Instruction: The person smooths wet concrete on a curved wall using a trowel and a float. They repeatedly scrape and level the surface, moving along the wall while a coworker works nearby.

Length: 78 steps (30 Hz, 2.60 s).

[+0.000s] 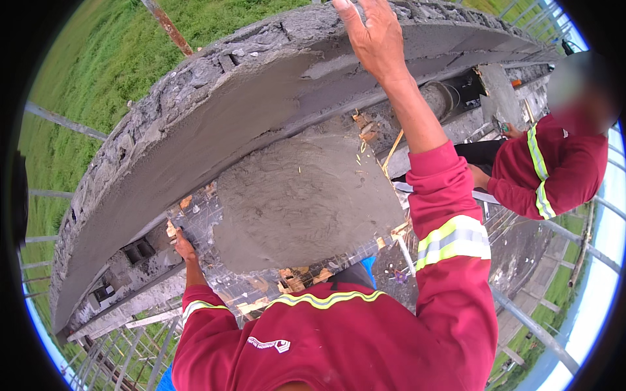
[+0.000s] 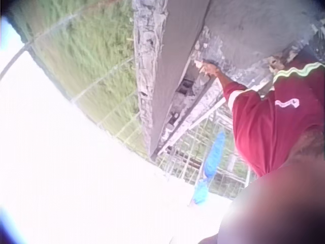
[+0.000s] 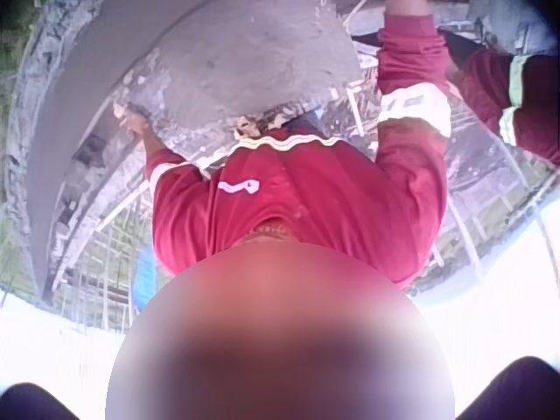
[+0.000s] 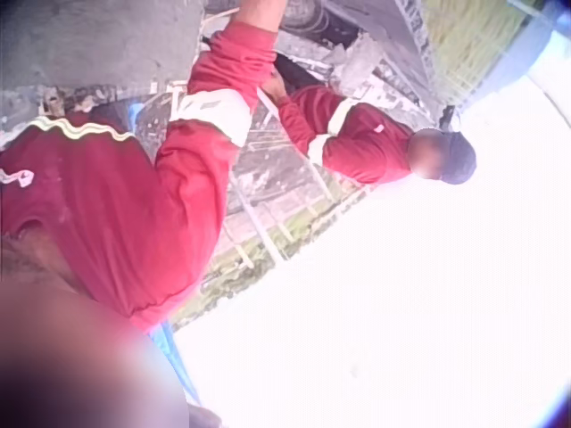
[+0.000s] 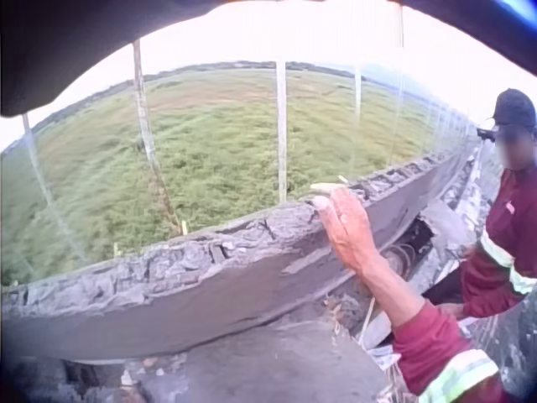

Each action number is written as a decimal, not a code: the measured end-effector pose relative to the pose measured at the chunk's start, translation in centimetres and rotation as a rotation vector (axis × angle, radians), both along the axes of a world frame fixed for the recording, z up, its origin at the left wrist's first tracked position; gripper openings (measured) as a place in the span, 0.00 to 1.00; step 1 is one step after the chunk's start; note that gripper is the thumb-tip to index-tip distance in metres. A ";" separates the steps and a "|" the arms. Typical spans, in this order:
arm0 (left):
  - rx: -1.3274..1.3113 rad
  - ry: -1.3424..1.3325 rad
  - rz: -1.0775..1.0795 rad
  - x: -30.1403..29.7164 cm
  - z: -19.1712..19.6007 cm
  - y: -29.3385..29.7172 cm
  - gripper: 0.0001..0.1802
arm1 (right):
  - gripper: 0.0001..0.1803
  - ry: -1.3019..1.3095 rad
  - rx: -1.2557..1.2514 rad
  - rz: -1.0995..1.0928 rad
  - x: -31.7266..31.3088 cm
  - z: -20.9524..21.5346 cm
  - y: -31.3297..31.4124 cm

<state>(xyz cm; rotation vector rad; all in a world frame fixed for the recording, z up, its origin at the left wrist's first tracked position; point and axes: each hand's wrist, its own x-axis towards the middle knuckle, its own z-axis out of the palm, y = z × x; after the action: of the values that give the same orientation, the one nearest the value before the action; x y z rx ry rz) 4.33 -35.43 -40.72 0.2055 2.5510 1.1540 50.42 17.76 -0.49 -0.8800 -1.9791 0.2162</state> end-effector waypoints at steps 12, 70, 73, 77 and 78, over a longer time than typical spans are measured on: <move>0.017 0.023 -0.076 -1.5 -3.4 -1.9 0.32 | 0.29 -0.387 -0.215 -0.069 -5.0 -0.5 4.7; -0.086 0.173 -0.087 0.4 0.1 -1.3 0.37 | 0.24 -0.367 -0.023 -0.168 -5.4 -1.5 5.0; 0.074 0.201 -0.077 1.0 0.4 -0.9 0.33 | 0.25 -0.425 -0.109 -0.150 -5.6 -0.8 4.9; 0.110 0.182 -0.057 1.9 2.0 -0.3 0.30 | 0.25 -0.403 -0.003 -0.124 -5.9 -0.5 4.4; 0.101 0.183 -0.061 2.1 2.5 -0.1 0.30 | 0.26 -0.387 0.021 -0.131 -5.9 -0.5 4.4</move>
<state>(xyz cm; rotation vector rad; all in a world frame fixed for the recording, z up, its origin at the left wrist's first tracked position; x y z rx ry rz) 6.45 -35.54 -38.23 0.4286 2.6229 1.2961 44.51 22.16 -1.01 -1.0974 -2.2605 -0.0561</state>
